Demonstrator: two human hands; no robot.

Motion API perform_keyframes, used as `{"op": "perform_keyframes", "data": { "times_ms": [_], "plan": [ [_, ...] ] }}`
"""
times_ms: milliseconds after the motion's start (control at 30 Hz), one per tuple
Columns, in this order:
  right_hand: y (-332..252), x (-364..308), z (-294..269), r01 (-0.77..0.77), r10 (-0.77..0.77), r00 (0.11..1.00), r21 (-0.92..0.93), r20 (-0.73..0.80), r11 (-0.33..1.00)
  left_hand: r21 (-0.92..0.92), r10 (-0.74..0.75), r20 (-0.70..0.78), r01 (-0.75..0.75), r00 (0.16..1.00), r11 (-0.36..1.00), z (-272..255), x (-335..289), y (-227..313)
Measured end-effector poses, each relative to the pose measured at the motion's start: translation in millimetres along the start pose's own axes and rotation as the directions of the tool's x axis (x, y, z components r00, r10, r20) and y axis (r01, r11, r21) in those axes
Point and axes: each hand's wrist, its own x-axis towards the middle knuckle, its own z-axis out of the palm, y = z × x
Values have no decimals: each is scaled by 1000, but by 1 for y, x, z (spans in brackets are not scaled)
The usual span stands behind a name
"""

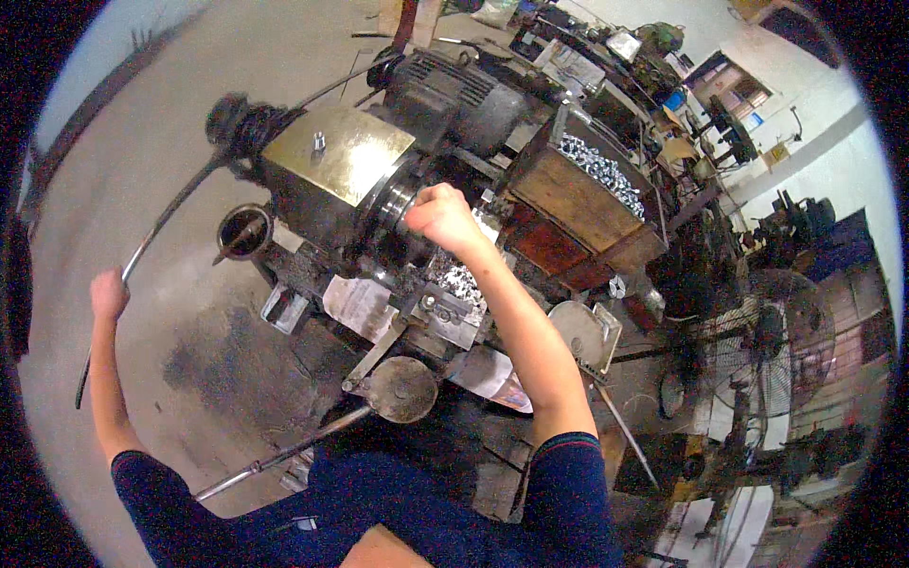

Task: The person operates a manual lathe machine by inserting a metal piece into the spindle, pulling levers to engage the mechanism, and placing the finished components into a wire basket.

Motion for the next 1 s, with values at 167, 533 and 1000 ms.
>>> {"op": "perform_keyframes", "data": {
  "times_ms": [167,533,1000],
  "plan": [
    [-4,-10,-1,-1,-3,999,-75,-41,997,27,-30,38,29,999,999,9,8,-1],
    [116,-185,-78,89,-56,898,55,-436,995,-827,165,469,365,868,428,140,-50,210],
    [358,-489,-99,-909,662,417,-302,-623,288,-348,420,370,-296,829,890,106,-31,259]
  ]
}}
